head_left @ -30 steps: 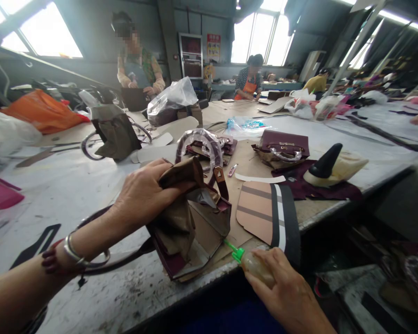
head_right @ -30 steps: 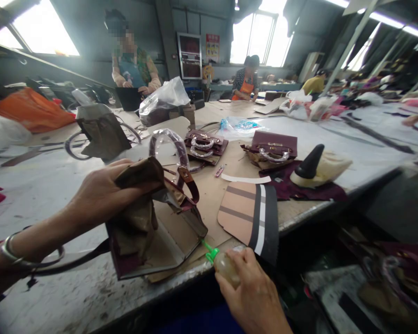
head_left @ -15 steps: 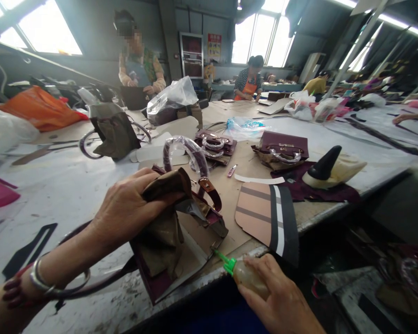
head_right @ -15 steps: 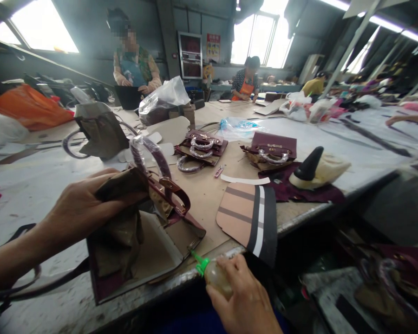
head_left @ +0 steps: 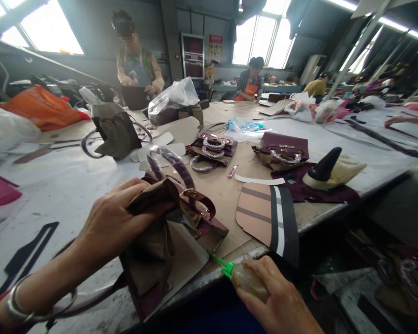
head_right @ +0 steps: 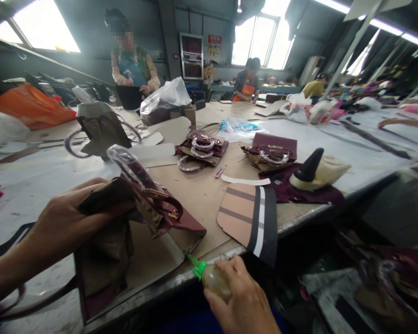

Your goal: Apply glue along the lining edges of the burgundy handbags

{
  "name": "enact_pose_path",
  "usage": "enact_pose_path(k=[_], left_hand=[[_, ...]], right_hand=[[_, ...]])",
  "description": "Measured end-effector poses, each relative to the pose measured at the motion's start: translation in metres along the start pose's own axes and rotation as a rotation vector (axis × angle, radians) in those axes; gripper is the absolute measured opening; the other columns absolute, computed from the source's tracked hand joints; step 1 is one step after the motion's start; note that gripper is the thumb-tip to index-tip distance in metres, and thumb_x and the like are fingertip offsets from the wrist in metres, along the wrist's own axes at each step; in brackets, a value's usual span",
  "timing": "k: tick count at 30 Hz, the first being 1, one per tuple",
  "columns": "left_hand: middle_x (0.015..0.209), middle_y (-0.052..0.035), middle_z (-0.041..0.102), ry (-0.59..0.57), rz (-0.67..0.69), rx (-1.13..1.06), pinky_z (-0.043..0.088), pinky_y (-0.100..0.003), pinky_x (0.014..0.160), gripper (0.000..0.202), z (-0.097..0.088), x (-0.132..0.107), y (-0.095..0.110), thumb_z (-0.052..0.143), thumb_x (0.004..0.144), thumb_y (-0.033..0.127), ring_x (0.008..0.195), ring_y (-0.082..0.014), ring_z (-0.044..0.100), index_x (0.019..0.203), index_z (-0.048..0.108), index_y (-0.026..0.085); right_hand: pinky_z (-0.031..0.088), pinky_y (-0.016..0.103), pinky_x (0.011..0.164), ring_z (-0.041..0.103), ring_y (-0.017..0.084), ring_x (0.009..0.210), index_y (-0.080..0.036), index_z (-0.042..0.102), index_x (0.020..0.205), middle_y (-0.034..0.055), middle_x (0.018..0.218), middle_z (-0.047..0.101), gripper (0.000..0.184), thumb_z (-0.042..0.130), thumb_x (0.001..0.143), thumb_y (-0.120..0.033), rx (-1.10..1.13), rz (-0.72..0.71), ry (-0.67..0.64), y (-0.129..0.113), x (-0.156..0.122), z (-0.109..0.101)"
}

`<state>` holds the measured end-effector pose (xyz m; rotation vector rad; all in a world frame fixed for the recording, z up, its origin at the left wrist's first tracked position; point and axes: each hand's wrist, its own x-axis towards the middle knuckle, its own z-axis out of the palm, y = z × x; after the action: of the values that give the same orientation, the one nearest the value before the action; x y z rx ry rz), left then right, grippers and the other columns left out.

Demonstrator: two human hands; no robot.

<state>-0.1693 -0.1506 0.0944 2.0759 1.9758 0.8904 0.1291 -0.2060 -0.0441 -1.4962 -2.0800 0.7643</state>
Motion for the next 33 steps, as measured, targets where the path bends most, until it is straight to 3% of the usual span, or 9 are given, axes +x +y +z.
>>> enact_pose_path(k=[3,8,20,28,33], left_hand=[[0.082,0.0054,0.060,0.005,0.010,-0.021,0.042,-0.025,0.066,0.023,-0.001,-0.006,-0.004,0.059,0.075,0.047,0.067,-0.0121,0.058,0.076,0.064,0.025],[0.084,0.0058,0.060,0.025,0.018,-0.033,0.042,-0.024,0.064,0.018,-0.002,-0.015,-0.007,0.059,0.076,0.045,0.070,-0.0122,0.058,0.077,0.064,0.027],[0.082,0.0064,0.061,0.130,-0.010,-0.034,0.043,-0.028,0.063,0.014,0.001,-0.039,-0.012,0.060,0.073,0.043,0.070,-0.0162,0.057,0.069,0.058,0.030],[0.076,0.0090,0.058,0.161,-0.056,-0.062,0.047,-0.029,0.064,0.005,0.000,-0.051,-0.016,0.059,0.072,0.039,0.064,-0.0166,0.055,0.076,0.062,0.041],[0.070,0.0080,0.057,0.219,-0.126,-0.093,0.046,-0.032,0.060,0.008,0.006,-0.062,-0.022,0.061,0.067,0.044,0.061,-0.0187,0.056,0.074,0.063,0.047]], right_hand=[[0.053,0.030,0.078,0.062,0.018,0.083,-0.024,0.054,0.114,0.0048,0.101,0.055,0.032,0.053,0.083,-0.029,0.011,0.014,0.037,-0.002,-0.003,-0.002],[0.054,0.028,0.072,0.063,0.017,0.079,-0.026,0.056,0.113,0.0033,0.095,0.056,0.031,0.055,0.082,-0.025,-0.049,-0.027,-0.029,-0.007,-0.003,-0.003],[0.055,0.029,0.067,0.064,0.018,0.078,-0.029,0.053,0.114,0.0027,0.096,0.054,0.032,0.056,0.082,-0.027,-0.204,-0.084,0.034,-0.011,-0.002,-0.005],[0.055,0.031,0.074,0.064,0.019,0.083,-0.027,0.056,0.113,0.0033,0.098,0.055,0.031,0.056,0.082,-0.028,-0.124,0.003,-0.116,-0.013,-0.007,-0.004],[0.054,0.030,0.074,0.064,0.019,0.083,-0.027,0.055,0.114,0.0037,0.098,0.055,0.030,0.055,0.084,-0.031,-0.134,0.018,-0.069,-0.011,-0.005,-0.007]])
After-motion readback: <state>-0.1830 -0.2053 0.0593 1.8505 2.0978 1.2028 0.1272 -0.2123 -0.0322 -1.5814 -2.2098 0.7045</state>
